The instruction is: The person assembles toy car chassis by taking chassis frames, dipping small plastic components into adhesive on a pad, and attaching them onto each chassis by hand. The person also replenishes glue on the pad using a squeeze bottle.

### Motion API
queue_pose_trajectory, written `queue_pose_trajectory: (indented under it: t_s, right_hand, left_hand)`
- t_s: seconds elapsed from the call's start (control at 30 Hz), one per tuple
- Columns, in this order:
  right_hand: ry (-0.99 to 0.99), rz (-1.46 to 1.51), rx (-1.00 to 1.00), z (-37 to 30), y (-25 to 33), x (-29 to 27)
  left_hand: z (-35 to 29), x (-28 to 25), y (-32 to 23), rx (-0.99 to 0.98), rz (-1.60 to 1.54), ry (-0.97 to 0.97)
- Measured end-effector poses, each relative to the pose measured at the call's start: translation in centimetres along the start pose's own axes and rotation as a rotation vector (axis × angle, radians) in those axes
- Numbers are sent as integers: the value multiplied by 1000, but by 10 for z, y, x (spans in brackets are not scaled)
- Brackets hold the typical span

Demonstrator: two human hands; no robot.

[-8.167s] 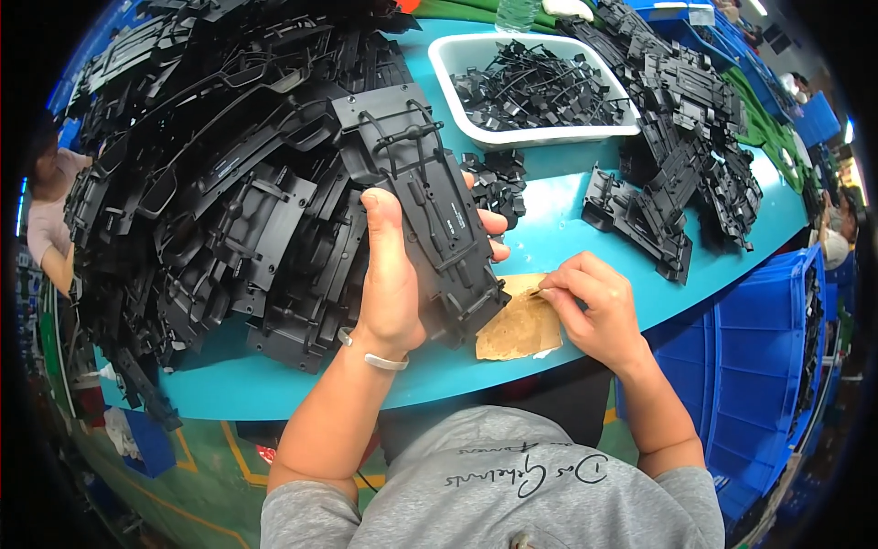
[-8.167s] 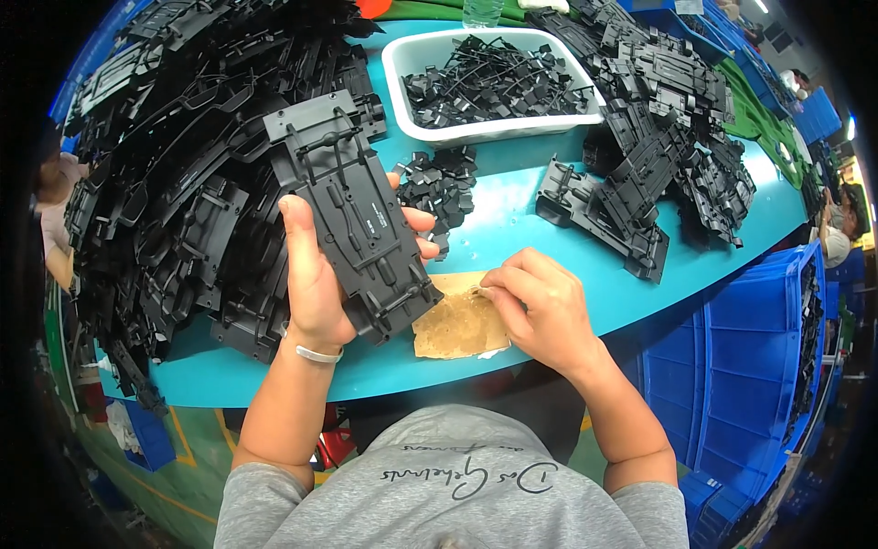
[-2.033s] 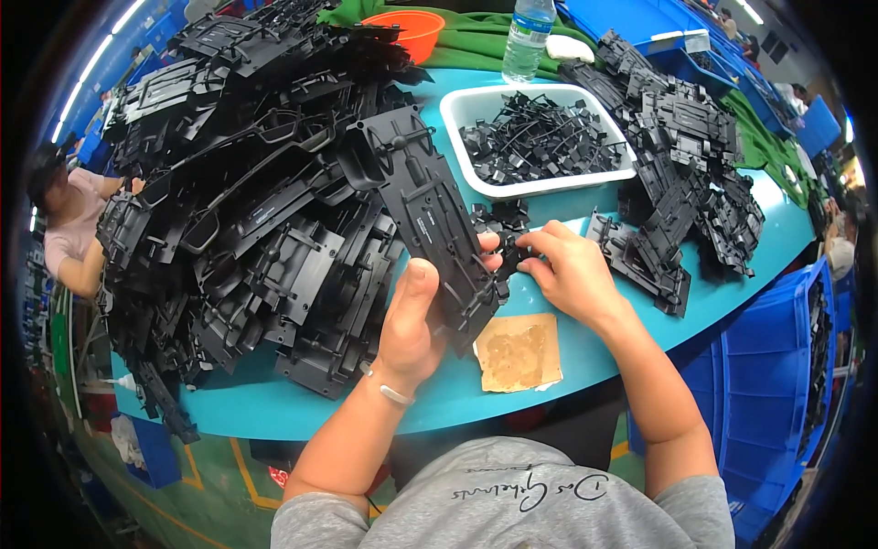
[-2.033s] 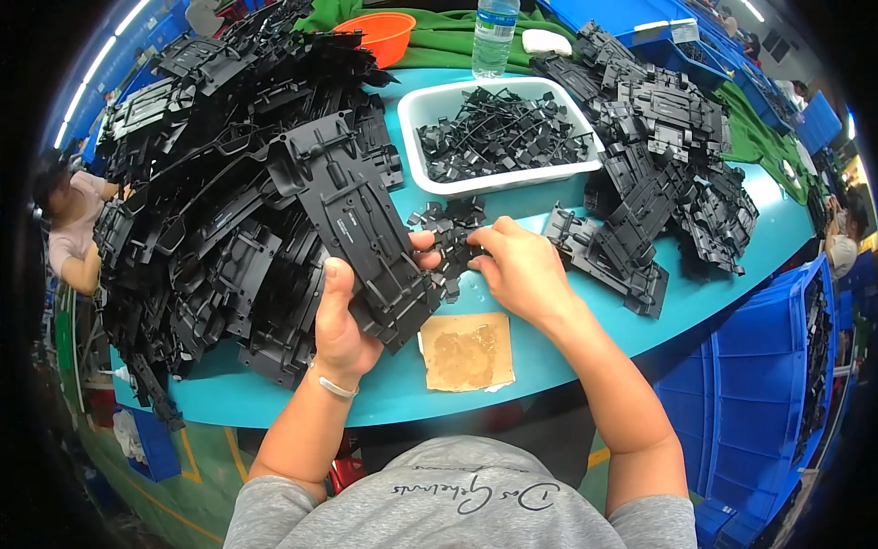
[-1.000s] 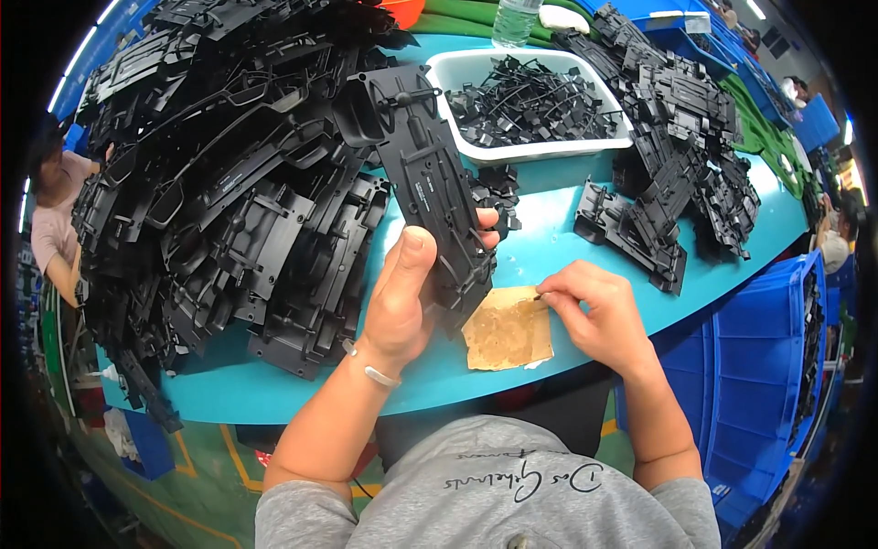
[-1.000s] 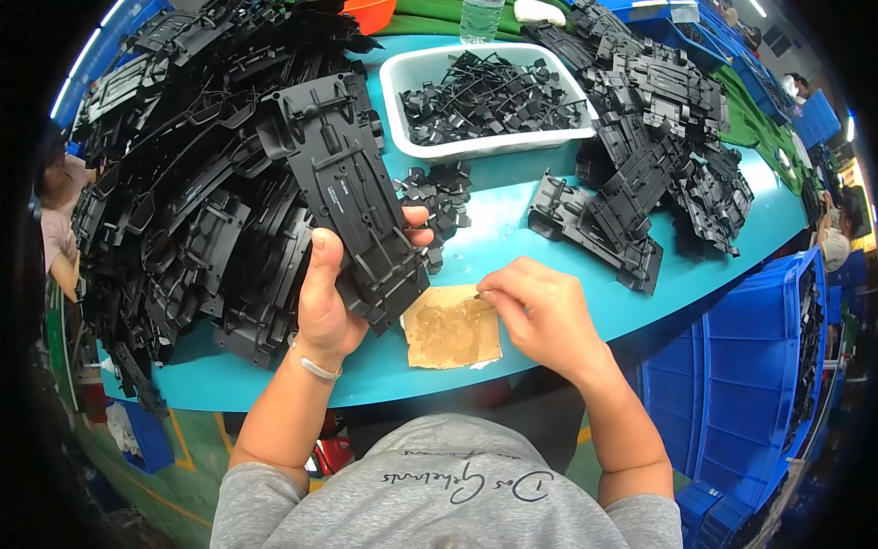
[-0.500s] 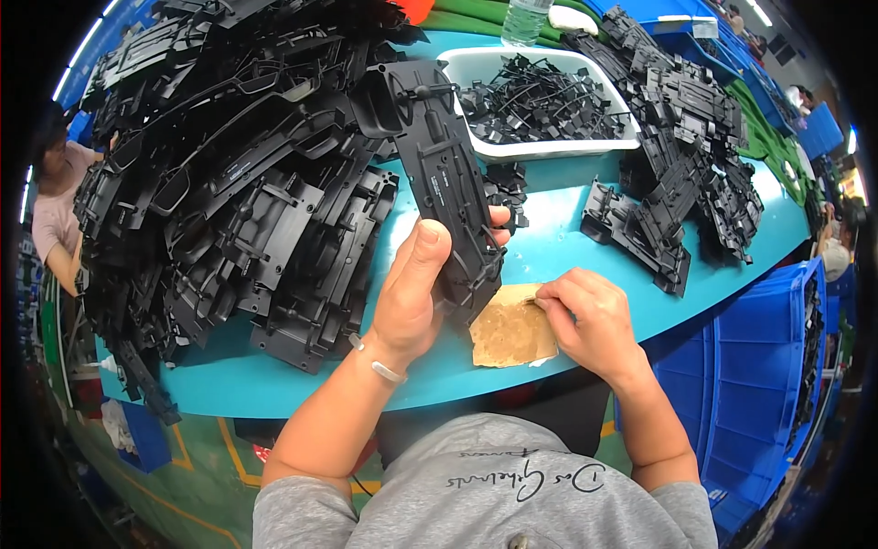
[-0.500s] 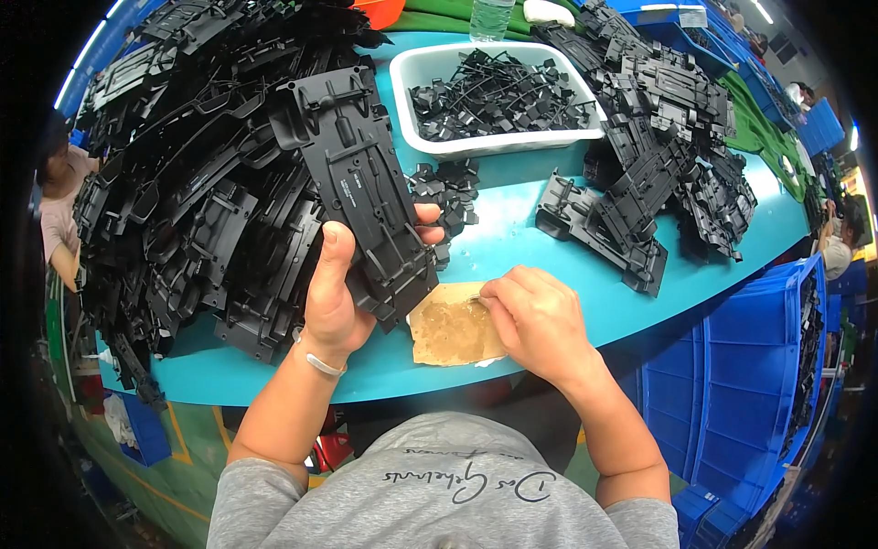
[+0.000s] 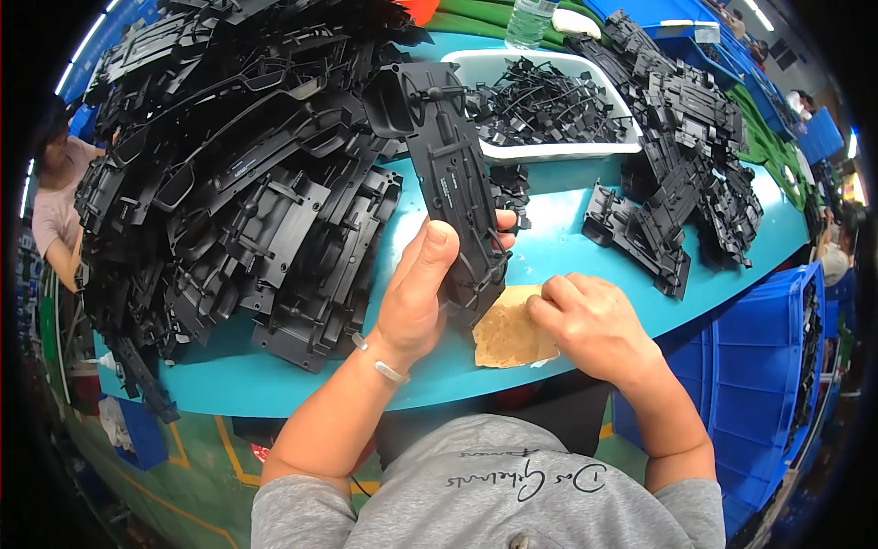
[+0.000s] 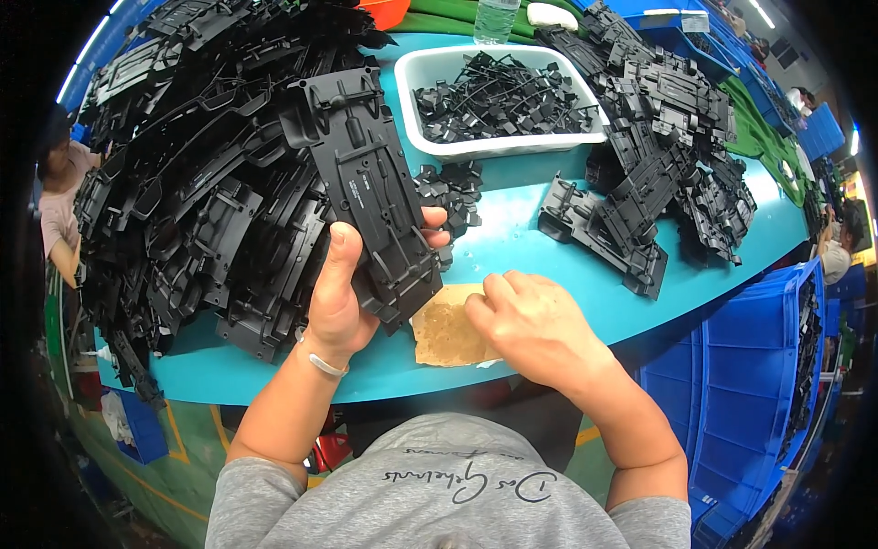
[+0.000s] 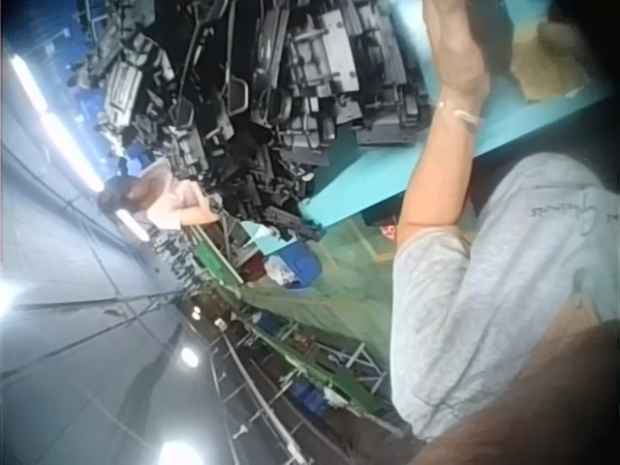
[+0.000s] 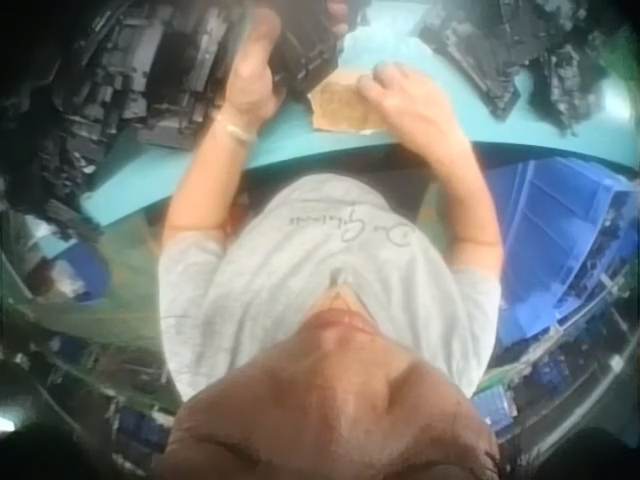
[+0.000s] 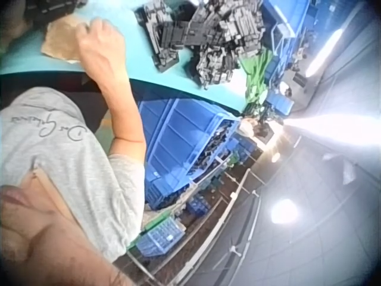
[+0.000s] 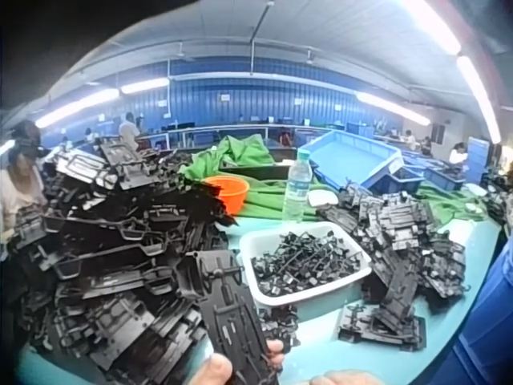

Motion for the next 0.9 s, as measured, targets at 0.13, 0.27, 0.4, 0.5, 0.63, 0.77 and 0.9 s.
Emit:
queue_pose_trajectory:
  t_s: [0.13,0.27,0.4,0.5,0.63,0.77,0.9]
  right_hand:
    - [-241,437,184,-2,-6,-10]
    - [-445,1369,644,-20,-23,8]
    - [-451,1922,844,-27,-30,23]
    - [-434,2087,849,-28,-30,29]
    - [-443,2183,841,-27,-30,33]
    - [-435,2164,835,-29,-28,33]
    - [-575,1247,606,-29,-21,22]
  left_hand:
    - [-2,0,-2,11,-126,47]
    - [-3,4,-1,-29,-73,31]
    - [-3,4,-1,-55,-80,44]
    - [-3,5,-1,-60,-95,39]
    - [-3,3,1,-55,-107,37]
    - [-4,3,0,-61,-153,64]
    - [-4,3,0,-50,-191,98]
Point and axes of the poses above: each hand's wrist, its own z-axis towards the middle knuckle, its own x-axis out of the palm, y = z × x, the point moved 3 cm from there along z, towards the middle knuckle, and after that the axes turned 12 degrees about z, right-handed, at the moved point
